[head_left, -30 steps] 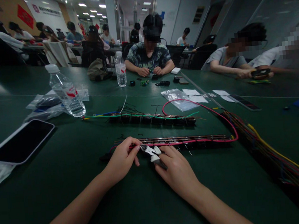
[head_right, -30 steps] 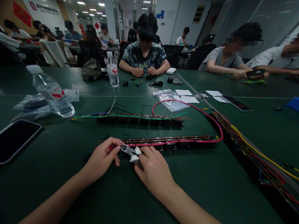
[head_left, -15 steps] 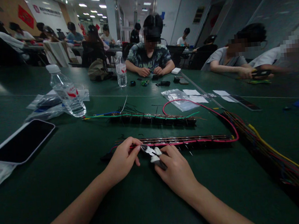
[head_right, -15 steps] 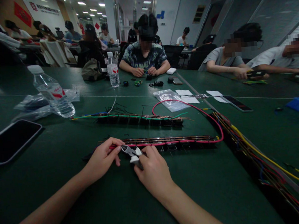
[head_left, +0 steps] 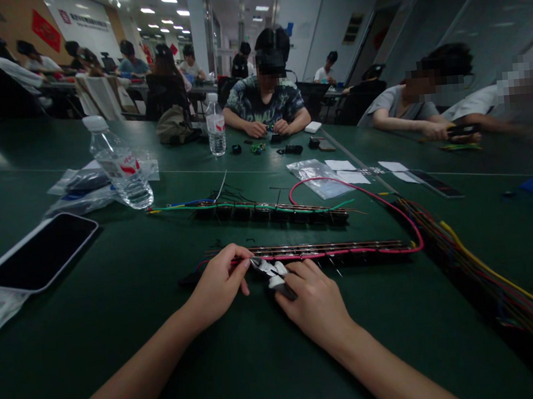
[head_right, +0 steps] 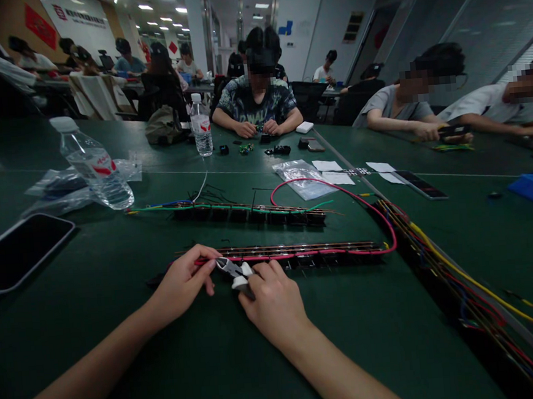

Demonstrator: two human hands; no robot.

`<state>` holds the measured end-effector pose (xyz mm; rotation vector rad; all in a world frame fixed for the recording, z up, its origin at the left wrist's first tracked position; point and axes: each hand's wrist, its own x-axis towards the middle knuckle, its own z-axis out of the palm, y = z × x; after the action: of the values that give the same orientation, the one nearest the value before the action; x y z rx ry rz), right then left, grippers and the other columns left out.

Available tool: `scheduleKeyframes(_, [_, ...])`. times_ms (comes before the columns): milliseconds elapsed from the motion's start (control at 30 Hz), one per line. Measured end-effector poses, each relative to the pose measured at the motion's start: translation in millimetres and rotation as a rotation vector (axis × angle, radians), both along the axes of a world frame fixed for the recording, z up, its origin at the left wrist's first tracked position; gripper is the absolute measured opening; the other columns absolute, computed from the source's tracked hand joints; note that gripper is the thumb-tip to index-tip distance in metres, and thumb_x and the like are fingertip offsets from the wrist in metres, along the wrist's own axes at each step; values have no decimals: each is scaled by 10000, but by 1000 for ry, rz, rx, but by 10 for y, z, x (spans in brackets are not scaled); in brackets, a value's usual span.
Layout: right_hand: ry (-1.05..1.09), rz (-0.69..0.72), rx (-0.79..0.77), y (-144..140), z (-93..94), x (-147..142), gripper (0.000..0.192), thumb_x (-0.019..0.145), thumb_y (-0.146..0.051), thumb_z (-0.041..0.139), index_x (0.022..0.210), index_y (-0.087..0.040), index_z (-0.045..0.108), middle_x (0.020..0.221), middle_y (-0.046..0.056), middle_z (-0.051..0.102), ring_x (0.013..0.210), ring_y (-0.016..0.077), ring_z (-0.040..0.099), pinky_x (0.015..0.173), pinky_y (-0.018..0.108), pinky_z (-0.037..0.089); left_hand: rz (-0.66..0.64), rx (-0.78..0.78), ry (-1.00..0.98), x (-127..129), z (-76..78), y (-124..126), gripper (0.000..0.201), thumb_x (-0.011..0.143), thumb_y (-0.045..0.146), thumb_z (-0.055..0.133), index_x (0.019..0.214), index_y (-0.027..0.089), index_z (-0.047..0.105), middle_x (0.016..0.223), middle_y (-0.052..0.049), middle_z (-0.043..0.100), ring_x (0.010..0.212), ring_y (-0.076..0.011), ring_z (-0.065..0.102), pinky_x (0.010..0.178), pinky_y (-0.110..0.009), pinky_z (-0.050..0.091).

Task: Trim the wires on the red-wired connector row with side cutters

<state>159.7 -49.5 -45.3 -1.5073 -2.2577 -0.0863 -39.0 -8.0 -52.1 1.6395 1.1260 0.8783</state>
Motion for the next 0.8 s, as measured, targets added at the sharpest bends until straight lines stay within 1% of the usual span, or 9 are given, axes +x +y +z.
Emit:
scheduleKeyframes(233, [7, 8, -6, -8, 12, 8, 38, 770, -193, 658, 734, -203, 664, 925, 89, 682, 872, 233, 589, 840, 416, 520, -1, 8, 15, -4, 14, -3, 164, 944, 294, 461, 1024, 185, 554, 818, -7, 637, 552, -143, 646, 566, -286, 490])
scheduleKeyframes(333, [14, 9, -25, -11, 31, 12, 34, 766, -191, 661, 733, -198, 660, 925, 86, 680, 863, 232, 590, 830, 409, 518, -10, 6, 27, -6, 31, -4, 166, 948, 294, 454, 1026, 187, 554, 785, 7, 621, 548, -143, 646, 570, -287, 493])
scheduleKeyframes(533, [41, 46, -43, 1, 63, 38, 99, 776, -175, 642, 683, -207, 641, 897, 74, 675, 845, 220, 592, 808, 384, 504, -9, 14, -5, -6, 31, -7, 156, 947, 294, 456, 1005, 187, 555, 862, -7, 627, 526, -123, 634, 558, -277, 496])
scheduleKeyframes(667, [49, 63, -59, 11, 92, 54, 109, 774, -171, 647, 672, -207, 639, 856, 59, 670, 830, 212, 591, 780, 357, 495, -8, 25, -8, -6, 23, -9, 149, 943, 287, 462, 997, 188, 559, 840, -2, 622, 522, -124, 632, 550, -270, 490])
scheduleKeyframes(800, [78, 58, -83, 4, 94, 43, 90, 780, -174, 648, 695, -205, 646, 884, 60, 665, 844, 220, 592, 777, 365, 498, -5, 22, -5, -10, 7, 3, 152, 944, 294, 464, 1000, 193, 561, 843, 0, 623, 524, -127, 636, 559, -274, 492])
